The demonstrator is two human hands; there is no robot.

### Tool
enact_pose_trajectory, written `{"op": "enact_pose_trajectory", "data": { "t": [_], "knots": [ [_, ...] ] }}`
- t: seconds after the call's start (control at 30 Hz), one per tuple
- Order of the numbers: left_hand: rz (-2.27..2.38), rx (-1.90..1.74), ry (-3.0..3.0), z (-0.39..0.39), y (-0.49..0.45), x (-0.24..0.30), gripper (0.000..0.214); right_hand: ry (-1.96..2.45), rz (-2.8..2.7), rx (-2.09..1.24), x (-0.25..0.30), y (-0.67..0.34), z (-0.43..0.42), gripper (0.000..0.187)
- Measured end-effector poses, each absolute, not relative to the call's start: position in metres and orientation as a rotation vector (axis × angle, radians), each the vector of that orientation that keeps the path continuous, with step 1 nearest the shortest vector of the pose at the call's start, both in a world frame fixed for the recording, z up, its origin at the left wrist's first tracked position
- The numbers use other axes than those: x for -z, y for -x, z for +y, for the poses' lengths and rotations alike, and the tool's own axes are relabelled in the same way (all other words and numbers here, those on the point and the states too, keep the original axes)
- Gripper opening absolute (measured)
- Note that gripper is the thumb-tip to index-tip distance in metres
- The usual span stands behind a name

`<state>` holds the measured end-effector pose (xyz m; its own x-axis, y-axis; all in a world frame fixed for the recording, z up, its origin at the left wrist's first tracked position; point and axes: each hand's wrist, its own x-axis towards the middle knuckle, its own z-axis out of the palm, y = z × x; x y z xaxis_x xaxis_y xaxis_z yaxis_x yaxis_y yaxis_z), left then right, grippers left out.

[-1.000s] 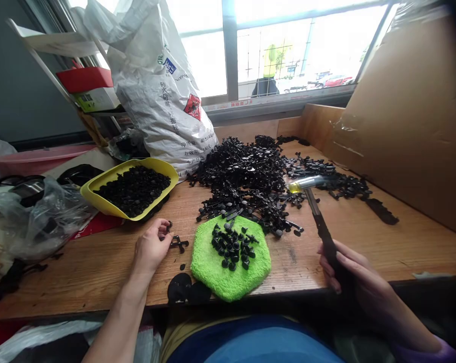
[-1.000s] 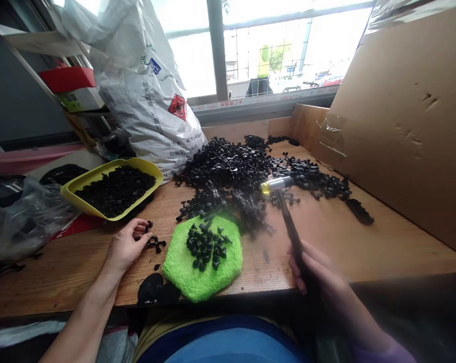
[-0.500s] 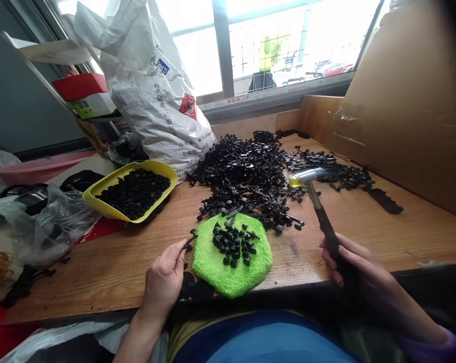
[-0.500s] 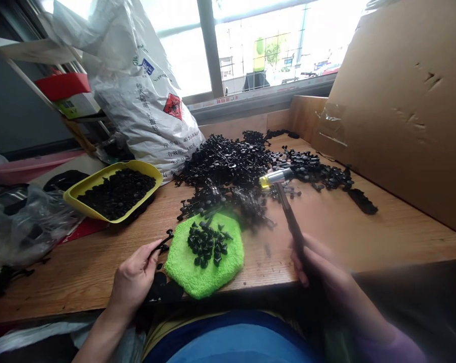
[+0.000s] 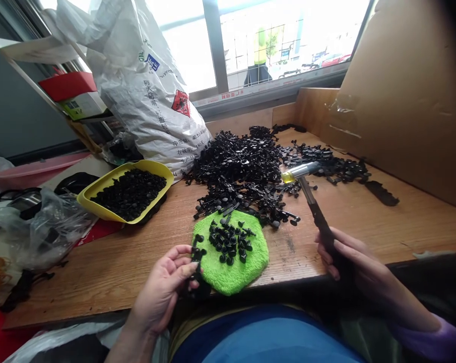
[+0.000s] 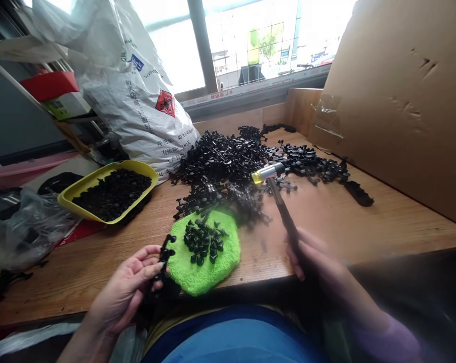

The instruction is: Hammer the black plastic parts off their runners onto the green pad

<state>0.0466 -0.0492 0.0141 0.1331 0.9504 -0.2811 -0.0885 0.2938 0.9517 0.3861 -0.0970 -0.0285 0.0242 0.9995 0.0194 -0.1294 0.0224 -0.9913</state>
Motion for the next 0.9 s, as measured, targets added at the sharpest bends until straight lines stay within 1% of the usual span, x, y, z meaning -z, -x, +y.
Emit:
{"op": "enact_pose_trajectory", "data": {
  "t": [0.2, 0.3, 0.4, 0.47, 0.67, 0.9],
  "knots": [
    [1.114, -0.981, -0.868, -0.053, -0.071, 0.002, 0.037, 1.094, -1.152, -1.252, 0.026, -0.387, -0.098, 0.022],
    [1.094, -1.023, -0.894, -0.055, -0.071, 0.001, 0.035, 1.080, -1.159, -1.260, 0.029, -0.389, -0.098, 0.022],
    [1.109, -1.053, -0.878, -0.061, -0.072, -0.002, 0.040, 1.067, -1.160, -1.251, 0.032, -0.391, -0.098, 0.023],
    [1.131, -1.044, -0.848, -0.064, -0.073, -0.004, 0.043, 1.060, -1.171, -1.263, 0.032, -0.391, -0.098, 0.023],
    [1.122, -0.956, -0.812, -0.067, -0.082, -0.001, 0.038, 1.067, -1.134, -1.231, 0.027, -0.387, -0.098, 0.023],
    [1.139, -0.976, -0.804, -0.066, -0.085, 0.004, 0.038, 1.068, -1.211, -1.261, 0.029, -0.393, -0.099, 0.023]
  ]
}}
